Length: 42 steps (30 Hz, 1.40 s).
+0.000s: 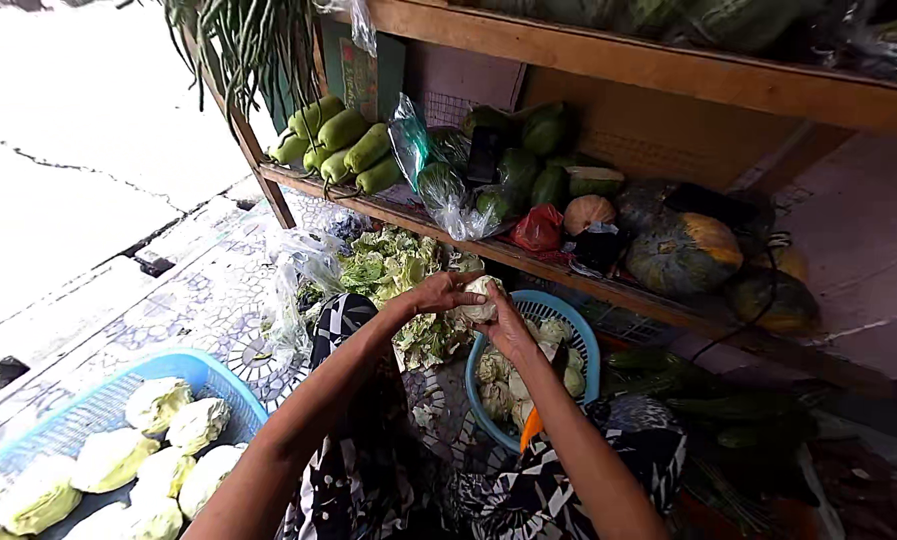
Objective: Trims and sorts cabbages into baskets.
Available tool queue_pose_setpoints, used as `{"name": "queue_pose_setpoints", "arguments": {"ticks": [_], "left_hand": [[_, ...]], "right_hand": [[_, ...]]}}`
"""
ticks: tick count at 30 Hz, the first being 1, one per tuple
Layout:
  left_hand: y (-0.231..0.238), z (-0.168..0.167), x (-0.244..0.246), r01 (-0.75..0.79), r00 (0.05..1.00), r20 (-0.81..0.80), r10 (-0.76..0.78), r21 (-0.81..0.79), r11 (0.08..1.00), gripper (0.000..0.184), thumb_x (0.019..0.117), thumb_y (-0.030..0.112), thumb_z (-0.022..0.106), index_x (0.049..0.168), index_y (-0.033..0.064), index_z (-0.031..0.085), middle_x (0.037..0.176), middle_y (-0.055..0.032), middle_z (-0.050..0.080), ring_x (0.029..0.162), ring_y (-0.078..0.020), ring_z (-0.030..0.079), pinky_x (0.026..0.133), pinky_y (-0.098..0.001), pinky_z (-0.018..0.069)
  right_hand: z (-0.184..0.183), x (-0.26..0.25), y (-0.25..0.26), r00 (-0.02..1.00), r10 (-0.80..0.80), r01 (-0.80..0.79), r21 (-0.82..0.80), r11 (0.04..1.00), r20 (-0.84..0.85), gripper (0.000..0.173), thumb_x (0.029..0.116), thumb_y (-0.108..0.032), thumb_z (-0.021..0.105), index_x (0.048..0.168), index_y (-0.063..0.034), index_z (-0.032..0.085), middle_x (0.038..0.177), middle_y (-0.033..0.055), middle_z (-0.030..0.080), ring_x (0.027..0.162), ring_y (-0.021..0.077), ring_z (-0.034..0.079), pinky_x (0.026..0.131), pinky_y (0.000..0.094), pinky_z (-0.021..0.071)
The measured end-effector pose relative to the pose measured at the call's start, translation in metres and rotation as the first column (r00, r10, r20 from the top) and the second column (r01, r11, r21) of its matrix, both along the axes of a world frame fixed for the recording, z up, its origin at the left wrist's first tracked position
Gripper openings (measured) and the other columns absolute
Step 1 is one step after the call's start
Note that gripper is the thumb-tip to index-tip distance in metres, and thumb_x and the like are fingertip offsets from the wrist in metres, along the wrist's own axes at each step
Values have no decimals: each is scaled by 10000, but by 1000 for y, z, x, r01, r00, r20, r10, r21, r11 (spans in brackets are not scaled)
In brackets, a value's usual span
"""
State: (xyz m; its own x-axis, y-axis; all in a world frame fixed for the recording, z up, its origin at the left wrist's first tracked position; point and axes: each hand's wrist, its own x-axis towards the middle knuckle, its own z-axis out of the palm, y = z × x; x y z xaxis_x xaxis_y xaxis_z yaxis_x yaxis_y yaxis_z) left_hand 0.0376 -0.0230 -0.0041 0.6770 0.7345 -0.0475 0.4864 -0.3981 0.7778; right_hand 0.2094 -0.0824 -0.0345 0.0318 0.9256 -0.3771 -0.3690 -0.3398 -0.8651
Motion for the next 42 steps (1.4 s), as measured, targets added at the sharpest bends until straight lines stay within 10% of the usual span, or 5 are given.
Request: {"name": "queue_pose_setpoints", "arguments": {"ticks": [5, 9, 17, 22, 42], "left_hand": [[-1, 6, -13, 25, 1000, -4, -26, -79, 997, 840, 897, 224, 796, 1579, 60, 333, 1522, -213, 468, 1377, -307, 495, 1154, -481, 386], [-2, -6, -25, -68, 996, 42, 73, -114, 991, 794, 856, 257, 826, 1529, 77, 447, 1447, -192, 559, 1273, -306, 592, 1088, -514, 457], [2, -13, -38, -293, 908, 209, 364, -304, 907, 682, 898, 253, 791, 1487, 107, 482, 1314, -206, 622, 1075, -308, 671, 897, -499, 568], [-13, -5, -38, -353, 871, 235, 431, -308, 883, 648, 923, 273, 767, 1498, 185, 480, 1333, -168, 626, 1046, -310, 666, 841, -500, 563], [-12, 6, -31, -380, 773, 377, 510, -368, 849, 615, 928, 241, 747, 1479, 179, 481, 1300, -80, 630, 1002, -170, 691, 825, -350, 603]], "right_hand": [[9, -17, 4, 990, 104, -112, -76, 991, -95, 578, 1084, -503, 375, 1515, -117, 372, 1297, 191, 545, 1021, 285, 623, 813, 416, 558], [-24, -28, -23, 973, -118, 88, -153, 984, -197, 792, 1033, -677, 277, 1614, -146, 195, 1477, 283, 443, 1147, 398, 621, 896, 499, 557], [-203, 32, -138, 612, -685, 782, -437, 446, 395, 604, 1063, -291, 539, 1512, 67, 354, 1561, 269, 375, 1452, 383, 368, 1169, 560, 333], [-213, 41, -136, 687, -607, 725, -437, 532, 400, 524, 980, 49, 514, 1474, 102, 348, 1455, 337, 421, 1265, 441, 486, 997, 574, 445], [-225, 86, -116, 691, -543, 722, -457, 519, 477, 684, 868, 78, 630, 1485, 61, 333, 1342, 329, 499, 1096, 417, 576, 834, 540, 523]]}}
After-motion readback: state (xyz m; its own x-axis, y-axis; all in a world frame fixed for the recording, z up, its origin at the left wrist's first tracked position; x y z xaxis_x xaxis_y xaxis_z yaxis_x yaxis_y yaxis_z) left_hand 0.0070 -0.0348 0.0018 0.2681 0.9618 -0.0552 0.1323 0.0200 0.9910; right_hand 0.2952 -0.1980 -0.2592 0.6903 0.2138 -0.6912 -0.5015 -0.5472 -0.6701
